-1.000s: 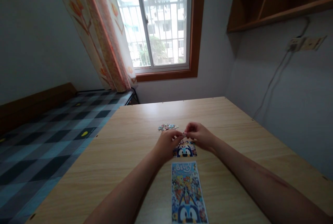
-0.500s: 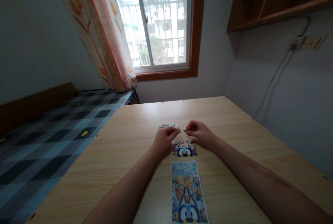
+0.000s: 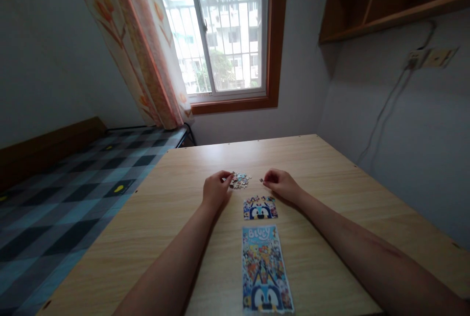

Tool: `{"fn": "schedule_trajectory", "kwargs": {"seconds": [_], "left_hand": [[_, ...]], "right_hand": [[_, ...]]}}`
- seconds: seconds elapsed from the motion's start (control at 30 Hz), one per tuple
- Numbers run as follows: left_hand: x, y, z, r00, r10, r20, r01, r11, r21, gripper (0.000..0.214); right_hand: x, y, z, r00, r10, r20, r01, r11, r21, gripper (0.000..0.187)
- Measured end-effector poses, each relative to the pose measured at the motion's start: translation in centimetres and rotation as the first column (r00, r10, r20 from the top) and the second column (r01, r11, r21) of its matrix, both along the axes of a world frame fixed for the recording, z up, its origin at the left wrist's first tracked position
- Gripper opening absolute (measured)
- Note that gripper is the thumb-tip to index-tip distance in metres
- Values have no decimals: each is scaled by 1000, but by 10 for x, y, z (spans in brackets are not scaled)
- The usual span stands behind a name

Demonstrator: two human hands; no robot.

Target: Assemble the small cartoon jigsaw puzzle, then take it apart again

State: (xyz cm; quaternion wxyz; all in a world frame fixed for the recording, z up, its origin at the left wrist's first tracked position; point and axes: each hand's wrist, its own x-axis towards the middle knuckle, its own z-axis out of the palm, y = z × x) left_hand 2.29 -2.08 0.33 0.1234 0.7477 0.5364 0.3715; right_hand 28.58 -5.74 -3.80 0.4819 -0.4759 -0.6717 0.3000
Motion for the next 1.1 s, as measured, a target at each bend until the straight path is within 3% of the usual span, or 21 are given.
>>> {"fn": "schedule_trajectory", "kwargs": {"seconds": [0.2, 0.43, 0.53, 0.67, 0.83, 1.0, 1.1], "left_hand": [[4, -4, 1, 998, 8, -61, -9, 1000, -6, 19], [0, -3, 2, 999, 50, -5, -48, 978, 201, 25], [9, -12, 4, 990, -82, -113, 112, 950, 290, 20], [27, -31, 7, 896, -269, -353, 385, 867, 318, 23], [39, -41, 7, 830, -317, -458, 479, 826, 297, 20], [35, -37, 7, 836, -306, -456, 468, 831, 300, 13], [28, -29, 7, 886, -203, -417, 352, 881, 318, 13]], "right_hand": [[-6, -4, 1, 997, -6, 80, 5, 1000, 14, 12], [-5, 0, -2, 999, 15, -39, -16, 1000, -21, 17], [-6, -1, 3, 988, 40, -148, -49, 997, -56, 22], [-10, -6, 12, 956, 93, -280, -123, 988, -90, 26], [-14, -14, 17, 923, 184, -339, -241, 961, -134, 29], [-13, -11, 16, 947, 186, -263, -228, 963, -142, 27], [-5, -8, 18, 992, 114, -46, -119, 981, -150, 25]]}}
